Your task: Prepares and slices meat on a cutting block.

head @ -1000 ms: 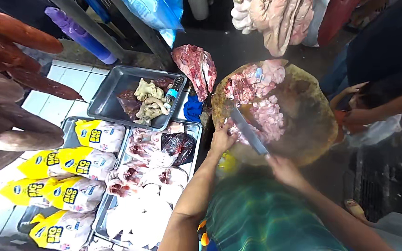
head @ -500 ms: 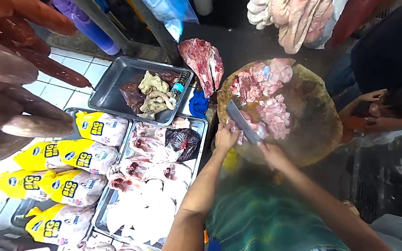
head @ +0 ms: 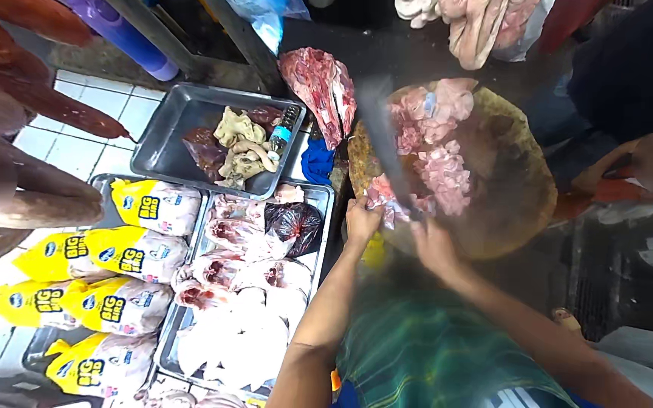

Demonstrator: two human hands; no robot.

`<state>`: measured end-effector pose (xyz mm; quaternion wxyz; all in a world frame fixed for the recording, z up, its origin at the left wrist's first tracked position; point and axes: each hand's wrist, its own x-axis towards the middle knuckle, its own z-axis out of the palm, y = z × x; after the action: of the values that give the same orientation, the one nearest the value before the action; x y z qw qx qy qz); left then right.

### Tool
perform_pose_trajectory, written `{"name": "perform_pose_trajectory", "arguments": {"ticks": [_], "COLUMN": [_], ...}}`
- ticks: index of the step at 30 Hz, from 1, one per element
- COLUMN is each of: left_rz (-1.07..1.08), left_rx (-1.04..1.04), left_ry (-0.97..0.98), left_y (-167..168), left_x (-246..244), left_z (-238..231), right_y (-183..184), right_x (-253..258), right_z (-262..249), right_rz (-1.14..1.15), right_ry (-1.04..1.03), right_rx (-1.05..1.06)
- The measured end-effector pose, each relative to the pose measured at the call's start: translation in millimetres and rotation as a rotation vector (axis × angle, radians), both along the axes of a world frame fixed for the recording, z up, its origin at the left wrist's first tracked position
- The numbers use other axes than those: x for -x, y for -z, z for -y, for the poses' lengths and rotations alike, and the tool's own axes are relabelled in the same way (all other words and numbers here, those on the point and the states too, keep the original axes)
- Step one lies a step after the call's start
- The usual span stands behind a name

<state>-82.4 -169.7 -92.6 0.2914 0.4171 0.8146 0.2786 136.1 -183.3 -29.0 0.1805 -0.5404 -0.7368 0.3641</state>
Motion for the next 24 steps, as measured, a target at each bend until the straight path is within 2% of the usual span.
{"name": "perform_pose_trajectory", "arguments": {"ticks": [1, 2, 4, 7, 11, 13, 17, 20, 24], "left_rz": [-0.005, -0.001, 0.028, 0.101, 0.195, 0.298, 0.534, 0.473, 0.503], "left_rx": [0.001, 0.006, 0.055, 0.195, 0.350, 0.318, 0.179, 0.172, 0.077], "left_ry": [-0.011, -0.026, -0.072, -0.168, -0.265, -0.283, -0.350, -0.369, -0.460], "left_y": [1, 0, -1, -9, -22, -8, 13, 8, -1], "left_x": [2, 3, 9, 6, 8, 15, 16, 11, -9], "left_z": [0, 0, -1, -7, -10, -2, 9, 10, 29], "right_y": [9, 12, 1, -9, -22, -27, -4, -3, -1], "right_x": [-4, -8, -16, -33, -38, -40, -38, -30, -62], "right_z": [0, -2, -12, -22, -21, -14, -12, -34, -41], "right_rz": [0.213, 0.356, 0.445, 0.378, 0.314, 0.266, 0.277, 0.344, 0.236], "right_ry": [-0.035, -0.064, -0.080, -0.015, 0.053, 0.035, -0.091, -0.188, -0.245], "right_rx": [0.205, 0.323, 0.403, 0.428, 0.361, 0.298, 0.296, 0.400, 0.300]}}
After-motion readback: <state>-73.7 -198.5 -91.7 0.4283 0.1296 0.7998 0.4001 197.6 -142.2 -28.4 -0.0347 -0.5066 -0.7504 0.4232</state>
